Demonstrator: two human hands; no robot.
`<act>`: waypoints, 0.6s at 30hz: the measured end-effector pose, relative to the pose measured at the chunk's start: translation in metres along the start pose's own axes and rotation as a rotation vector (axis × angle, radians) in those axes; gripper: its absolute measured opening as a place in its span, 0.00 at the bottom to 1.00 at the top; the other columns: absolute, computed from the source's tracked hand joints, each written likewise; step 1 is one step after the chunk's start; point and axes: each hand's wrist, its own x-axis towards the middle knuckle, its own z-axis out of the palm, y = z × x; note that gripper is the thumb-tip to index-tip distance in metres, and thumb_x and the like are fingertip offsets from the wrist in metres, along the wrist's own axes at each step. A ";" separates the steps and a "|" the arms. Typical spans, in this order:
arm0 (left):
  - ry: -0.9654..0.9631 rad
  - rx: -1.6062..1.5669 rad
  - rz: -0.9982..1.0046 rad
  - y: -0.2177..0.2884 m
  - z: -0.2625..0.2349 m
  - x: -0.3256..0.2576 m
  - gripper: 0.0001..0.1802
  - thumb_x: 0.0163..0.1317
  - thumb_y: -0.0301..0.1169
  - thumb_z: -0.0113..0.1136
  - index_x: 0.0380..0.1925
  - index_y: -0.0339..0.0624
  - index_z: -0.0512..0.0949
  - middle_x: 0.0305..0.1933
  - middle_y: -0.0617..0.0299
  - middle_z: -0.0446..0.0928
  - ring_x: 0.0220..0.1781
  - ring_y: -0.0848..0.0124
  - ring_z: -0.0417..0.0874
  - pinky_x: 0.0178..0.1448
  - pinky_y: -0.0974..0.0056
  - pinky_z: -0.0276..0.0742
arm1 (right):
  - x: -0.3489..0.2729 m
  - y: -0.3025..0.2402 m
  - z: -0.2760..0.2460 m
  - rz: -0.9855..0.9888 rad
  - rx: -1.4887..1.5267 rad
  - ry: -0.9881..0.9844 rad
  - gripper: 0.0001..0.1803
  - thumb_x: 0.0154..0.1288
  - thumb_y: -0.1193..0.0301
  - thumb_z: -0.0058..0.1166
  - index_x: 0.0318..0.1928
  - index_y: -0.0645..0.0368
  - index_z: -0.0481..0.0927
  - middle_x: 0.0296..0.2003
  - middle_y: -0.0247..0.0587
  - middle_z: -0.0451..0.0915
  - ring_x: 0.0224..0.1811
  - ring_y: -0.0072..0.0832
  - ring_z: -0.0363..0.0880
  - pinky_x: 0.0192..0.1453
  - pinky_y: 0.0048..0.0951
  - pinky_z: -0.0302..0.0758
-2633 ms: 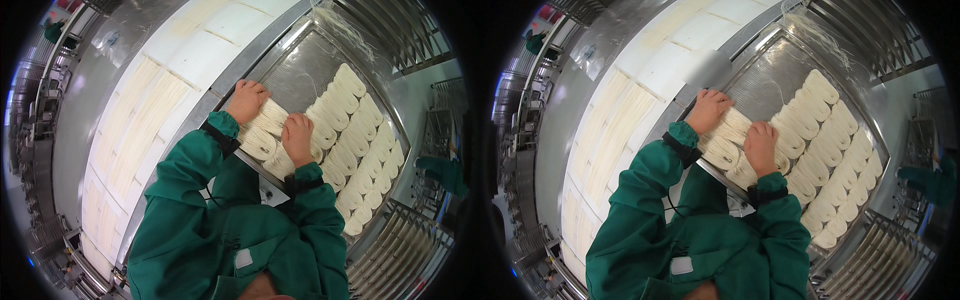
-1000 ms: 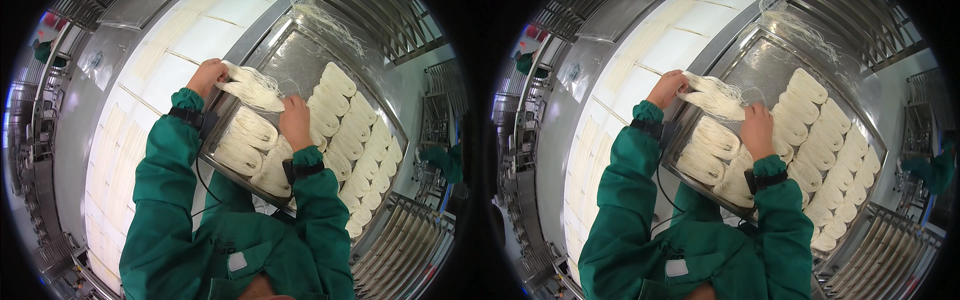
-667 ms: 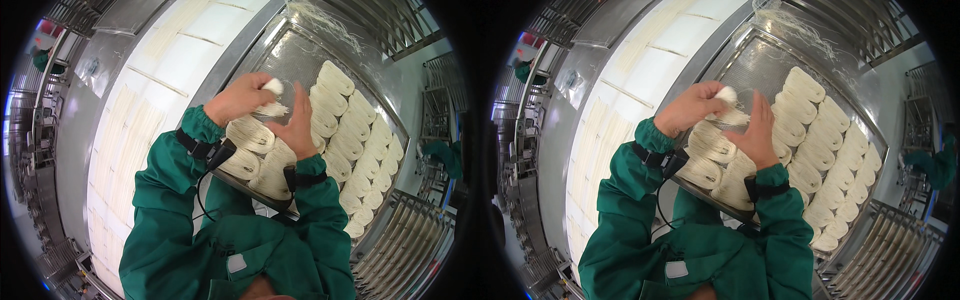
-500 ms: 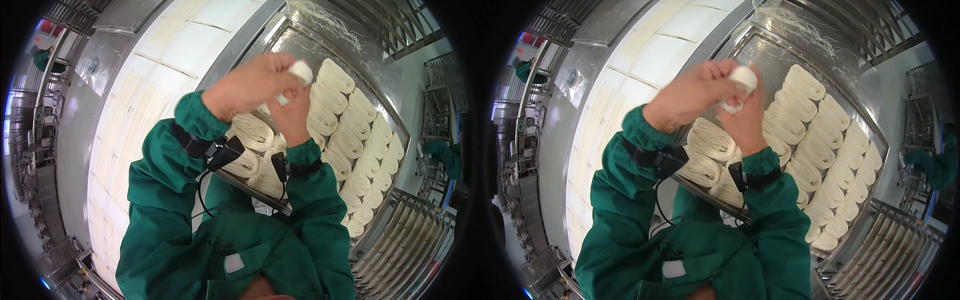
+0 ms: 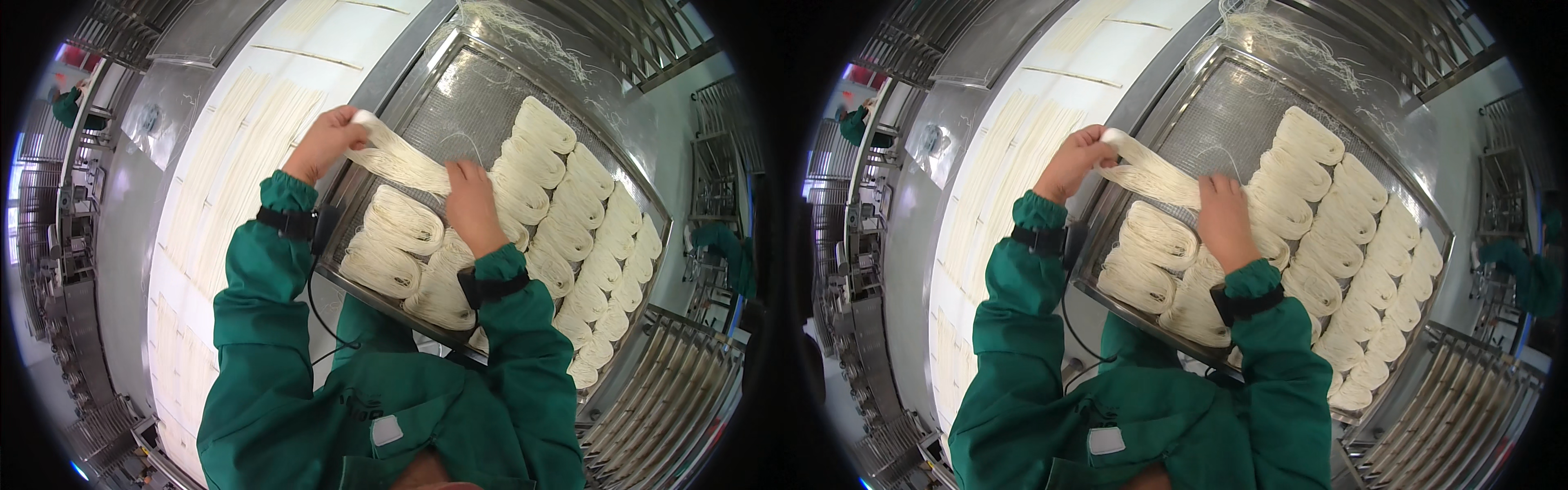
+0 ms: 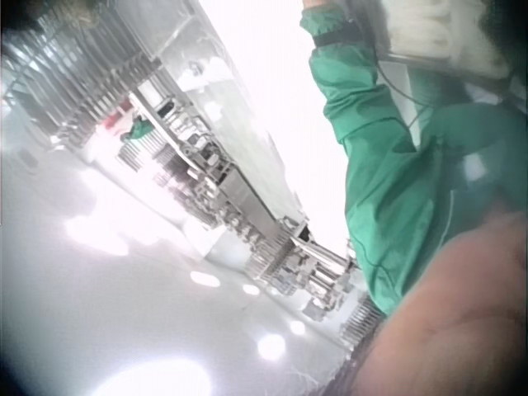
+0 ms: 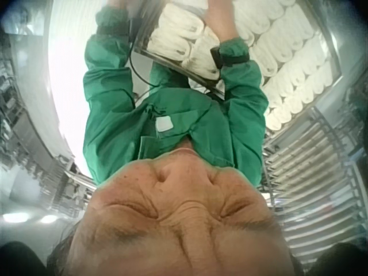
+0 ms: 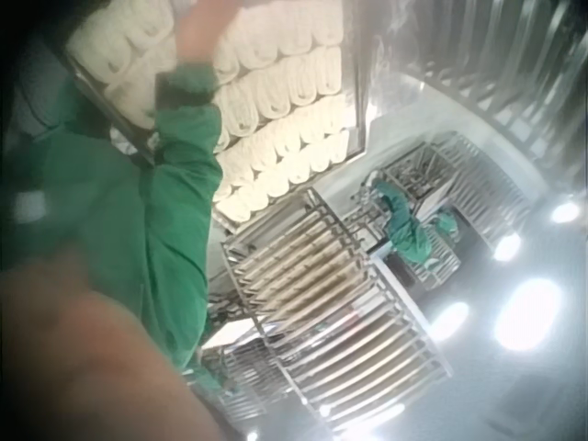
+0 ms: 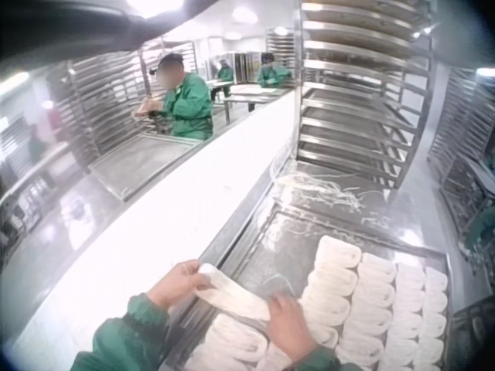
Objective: The person repeatedly picks up strands of white noodles from a conveyor, folds them into neat bundles, and places them onto a metal tray. After filling the tray, they carry it to a rolling rack and slide it into place, then retrieve an empty tray to continue.
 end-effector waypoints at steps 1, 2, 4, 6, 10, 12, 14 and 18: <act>-0.073 0.088 0.048 0.006 0.009 -0.007 0.13 0.64 0.27 0.61 0.47 0.35 0.82 0.38 0.64 0.83 0.38 0.78 0.79 0.46 0.70 0.77 | -0.002 0.003 -0.004 -0.005 0.034 0.042 0.25 0.54 0.84 0.53 0.56 0.62 0.80 0.52 0.50 0.77 0.52 0.52 0.75 0.58 0.48 0.74; -0.132 0.081 0.057 0.009 0.021 -0.014 0.14 0.65 0.27 0.61 0.49 0.34 0.82 0.39 0.63 0.83 0.39 0.77 0.80 0.47 0.70 0.77 | -0.004 0.006 -0.009 -0.010 0.070 0.083 0.25 0.54 0.84 0.52 0.56 0.63 0.80 0.52 0.50 0.77 0.52 0.51 0.75 0.58 0.47 0.74; -0.239 0.109 0.083 0.009 0.050 -0.022 0.15 0.66 0.28 0.60 0.51 0.34 0.82 0.40 0.62 0.84 0.40 0.75 0.81 0.47 0.69 0.77 | -0.009 0.011 -0.018 0.002 0.141 0.135 0.24 0.54 0.84 0.53 0.55 0.63 0.81 0.52 0.51 0.78 0.53 0.51 0.75 0.59 0.46 0.74; -0.365 0.138 0.142 0.004 0.074 -0.021 0.16 0.67 0.28 0.60 0.52 0.34 0.82 0.40 0.60 0.85 0.41 0.74 0.82 0.48 0.68 0.78 | -0.013 0.014 -0.024 0.030 0.215 0.169 0.23 0.55 0.83 0.54 0.53 0.62 0.82 0.51 0.50 0.78 0.53 0.50 0.75 0.59 0.46 0.73; -0.431 0.199 0.120 -0.014 0.103 -0.007 0.14 0.68 0.26 0.56 0.50 0.35 0.84 0.40 0.55 0.87 0.40 0.66 0.85 0.48 0.63 0.80 | -0.016 0.009 -0.028 0.061 0.339 0.288 0.16 0.56 0.80 0.58 0.47 0.61 0.81 0.47 0.46 0.79 0.50 0.48 0.75 0.56 0.46 0.73; -0.306 0.638 0.256 -0.022 0.106 0.001 0.16 0.66 0.23 0.57 0.52 0.38 0.84 0.48 0.58 0.85 0.47 0.61 0.84 0.54 0.59 0.78 | -0.015 0.006 -0.027 0.042 0.377 0.261 0.13 0.56 0.79 0.60 0.43 0.60 0.80 0.46 0.43 0.79 0.50 0.45 0.75 0.56 0.45 0.72; -0.104 0.894 0.463 -0.032 0.103 0.008 0.16 0.63 0.22 0.58 0.51 0.40 0.84 0.52 0.59 0.84 0.52 0.57 0.82 0.58 0.55 0.76 | -0.013 0.004 -0.025 -0.059 0.302 0.204 0.09 0.56 0.76 0.61 0.39 0.58 0.79 0.45 0.41 0.79 0.50 0.43 0.75 0.57 0.43 0.70; 0.128 1.047 0.739 -0.054 0.090 0.015 0.15 0.61 0.25 0.61 0.48 0.46 0.85 0.51 0.60 0.80 0.58 0.56 0.76 0.60 0.52 0.70 | -0.010 0.006 -0.020 -0.114 0.050 0.111 0.08 0.55 0.75 0.59 0.37 0.56 0.79 0.44 0.38 0.78 0.54 0.40 0.73 0.61 0.44 0.64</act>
